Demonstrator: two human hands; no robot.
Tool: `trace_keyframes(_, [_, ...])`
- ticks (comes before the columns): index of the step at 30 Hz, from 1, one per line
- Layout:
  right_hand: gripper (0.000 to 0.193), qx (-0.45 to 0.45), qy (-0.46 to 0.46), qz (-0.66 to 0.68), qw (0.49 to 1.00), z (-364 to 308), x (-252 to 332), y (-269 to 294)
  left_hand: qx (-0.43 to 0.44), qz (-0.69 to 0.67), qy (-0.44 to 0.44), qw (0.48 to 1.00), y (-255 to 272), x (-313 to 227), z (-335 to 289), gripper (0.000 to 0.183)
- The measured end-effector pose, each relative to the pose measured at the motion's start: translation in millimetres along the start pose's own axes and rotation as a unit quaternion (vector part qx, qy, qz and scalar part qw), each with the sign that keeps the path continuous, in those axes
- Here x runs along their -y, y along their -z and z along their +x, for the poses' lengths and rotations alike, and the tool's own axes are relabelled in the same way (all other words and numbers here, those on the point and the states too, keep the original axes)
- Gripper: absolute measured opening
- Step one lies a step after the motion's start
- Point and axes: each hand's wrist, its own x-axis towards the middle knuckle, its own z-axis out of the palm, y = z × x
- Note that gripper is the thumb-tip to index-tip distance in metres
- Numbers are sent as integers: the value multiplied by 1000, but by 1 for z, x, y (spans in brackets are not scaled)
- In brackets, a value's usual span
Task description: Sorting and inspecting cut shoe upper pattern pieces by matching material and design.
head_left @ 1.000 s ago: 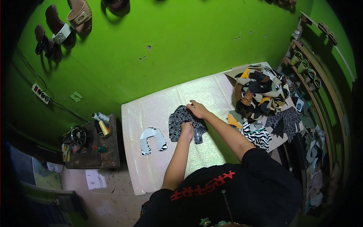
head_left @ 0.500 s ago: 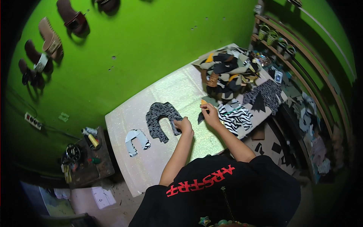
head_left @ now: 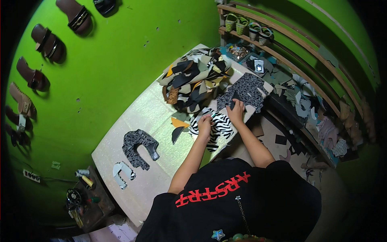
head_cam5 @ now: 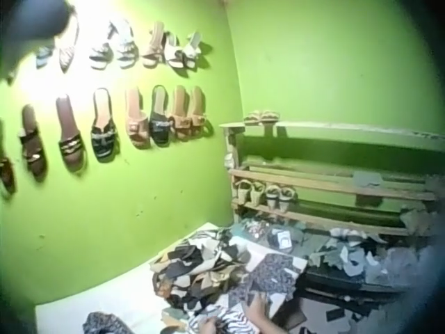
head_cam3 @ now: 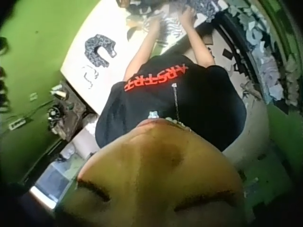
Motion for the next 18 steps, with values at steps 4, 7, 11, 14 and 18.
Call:
trace_keyframes(4, [59,105,-184,-177,961,21,-16,19,76,48,3,996,-30,15,30,22])
trace_keyframes(7, [69,131,-202,-217,946,31,-32,20,81,183,-81,976,-50,29,59,25])
trace_keyframes(11, [66,128,-174,-204,955,35,-44,18,42,242,-130,960,-62,43,88,29])
trace_keyframes(14, [45,111,-101,-78,986,41,-72,14,38,291,-150,944,-74,47,96,27])
trace_keyframes(18, [31,134,-130,90,978,54,-88,24,30,328,-190,925,-85,48,93,24])
